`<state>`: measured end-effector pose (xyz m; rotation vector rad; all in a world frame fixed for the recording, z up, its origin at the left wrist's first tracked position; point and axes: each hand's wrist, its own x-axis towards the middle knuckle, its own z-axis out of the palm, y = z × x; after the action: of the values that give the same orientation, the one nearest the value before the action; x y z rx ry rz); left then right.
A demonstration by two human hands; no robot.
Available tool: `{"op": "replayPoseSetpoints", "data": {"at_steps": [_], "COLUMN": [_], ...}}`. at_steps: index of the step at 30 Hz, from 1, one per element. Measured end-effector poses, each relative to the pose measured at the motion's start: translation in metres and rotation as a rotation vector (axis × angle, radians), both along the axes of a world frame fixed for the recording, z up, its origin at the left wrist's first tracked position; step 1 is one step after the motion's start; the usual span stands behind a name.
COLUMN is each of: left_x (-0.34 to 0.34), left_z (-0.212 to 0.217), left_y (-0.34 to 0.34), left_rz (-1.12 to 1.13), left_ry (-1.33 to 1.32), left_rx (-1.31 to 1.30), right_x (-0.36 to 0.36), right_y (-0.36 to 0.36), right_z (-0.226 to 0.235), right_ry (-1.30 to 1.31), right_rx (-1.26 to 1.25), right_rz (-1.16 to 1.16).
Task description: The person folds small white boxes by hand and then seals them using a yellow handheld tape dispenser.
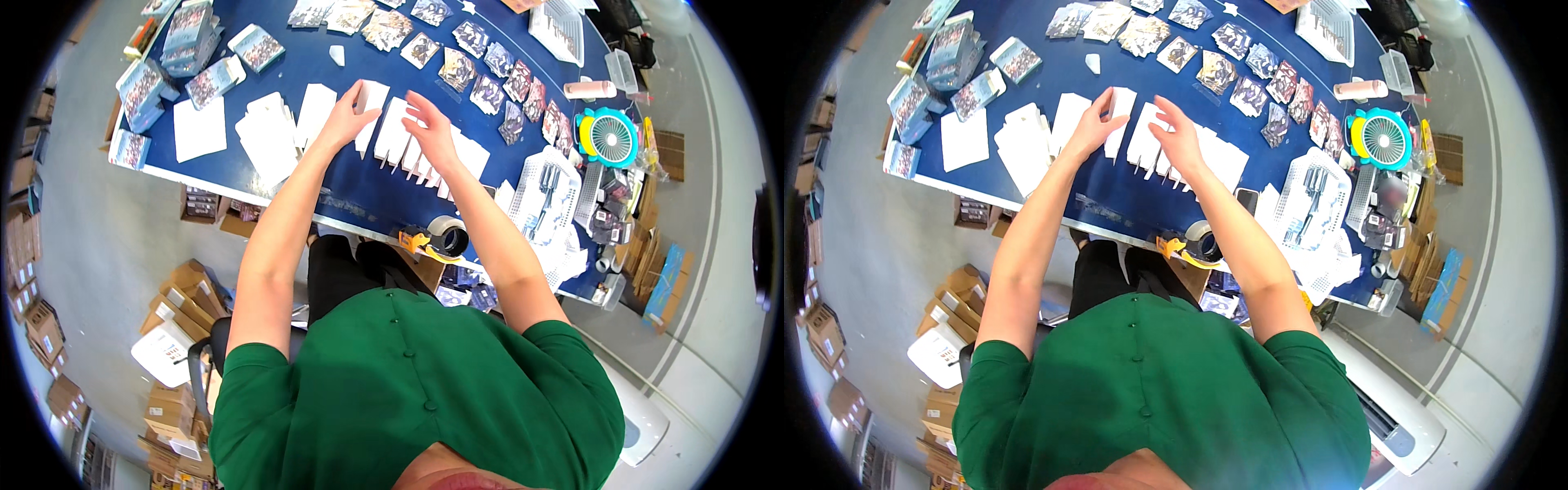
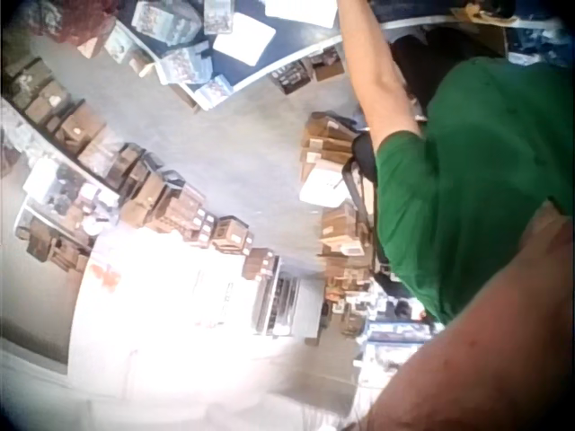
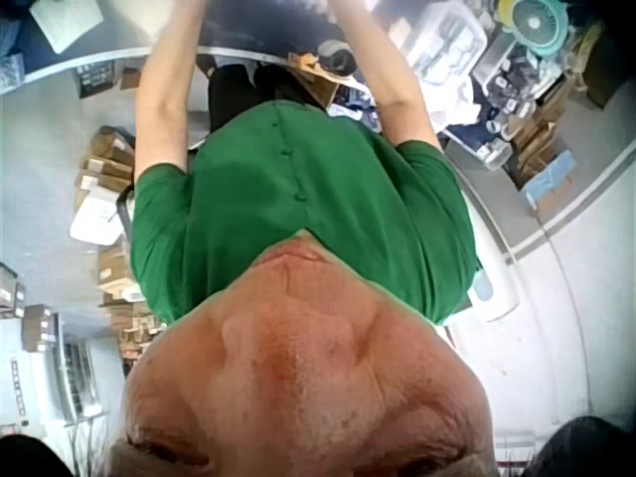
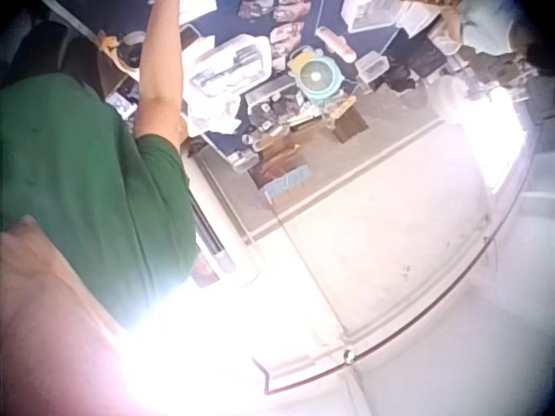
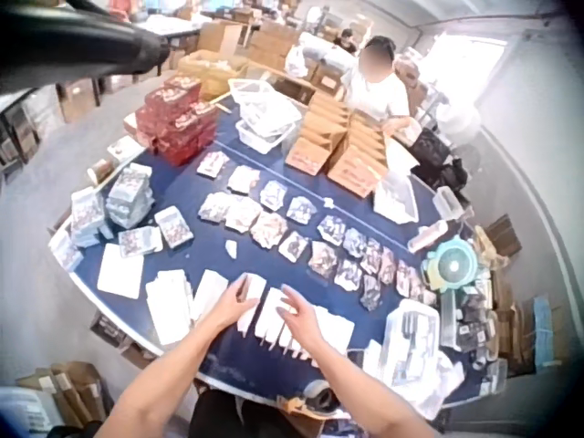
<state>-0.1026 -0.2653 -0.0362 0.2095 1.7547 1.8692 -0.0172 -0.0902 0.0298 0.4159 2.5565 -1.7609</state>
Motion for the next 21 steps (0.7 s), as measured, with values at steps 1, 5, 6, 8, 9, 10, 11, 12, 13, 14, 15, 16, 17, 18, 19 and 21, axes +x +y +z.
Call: {"op": "replayPoseSetpoints", "data": {"at_steps": [1,5,6,8,9,10,11,12,13,14,15,16,17,18,19,21], "left_x": [-0.001,-0.001,0.001,0.006,0.007,0.01,0.012,0.014,0.015,0.015,0.015,0.016,0.017,0.016,0.014,0.015], "left_z": [-0.01,-0.035,-0.034,-0.035,-0.036,-0.038,-0.04,-0.039,-0.039,-0.038,-0.037,-0.035,-0.034,-0.035,-0.036,-0.034], "left_y": [-0.003,0.0,0.004,0.013,0.017,0.019,0.021,0.022,0.022,0.021,0.022,0.024,0.026,0.027,0.028,0.029], "left_rz": [-0.004,-0.088,-0.117,-0.068,-0.044,-0.051,-0.055,-0.062,-0.062,-0.061,-0.064,-0.066,-0.08,-0.085,-0.09,-0.088], "left_ry": [0.002,-0.057,-0.103,-0.083,-0.07,-0.04,-0.01,0.017,0.013,0.008,0.005,0.001,0.002,0.006,0.01,0.008], "left_rx": [-0.009,-0.048,-0.065,-0.071,-0.074,-0.083,-0.091,-0.104,-0.113,-0.123,-0.13,-0.138,-0.15,-0.161,-0.171,-0.188], "right_x": [0.007,0.057,0.072,0.098,0.107,0.118,0.125,0.126,0.126,0.126,0.127,0.128,0.13,0.127,0.125,0.124], "right_y": [0.006,0.058,0.071,0.095,0.105,0.114,0.124,0.123,0.122,0.121,0.125,0.127,0.128,0.13,0.132,0.133], "right_z": [0.006,-0.001,-0.003,-0.014,-0.021,-0.03,-0.039,-0.043,-0.048,-0.052,-0.058,-0.064,-0.071,-0.077,-0.081,-0.088], "right_ry": [0.008,0.06,0.031,0.011,-0.004,-0.021,-0.083,-0.118,-0.152,-0.186,-0.209,-0.177,-0.145,-0.107,-0.087,-0.108], "right_rx": [0.047,0.172,0.232,0.363,0.433,0.502,0.492,0.413,0.333,0.253,0.258,0.17,0.082,-0.004,0.026,0.065], "right_rz": [-0.077,-0.31,-0.368,-0.467,-0.507,-0.547,-0.553,-0.591,-0.628,-0.662,-0.623,-0.623,-0.622,-0.612,-0.588,-0.604]}}
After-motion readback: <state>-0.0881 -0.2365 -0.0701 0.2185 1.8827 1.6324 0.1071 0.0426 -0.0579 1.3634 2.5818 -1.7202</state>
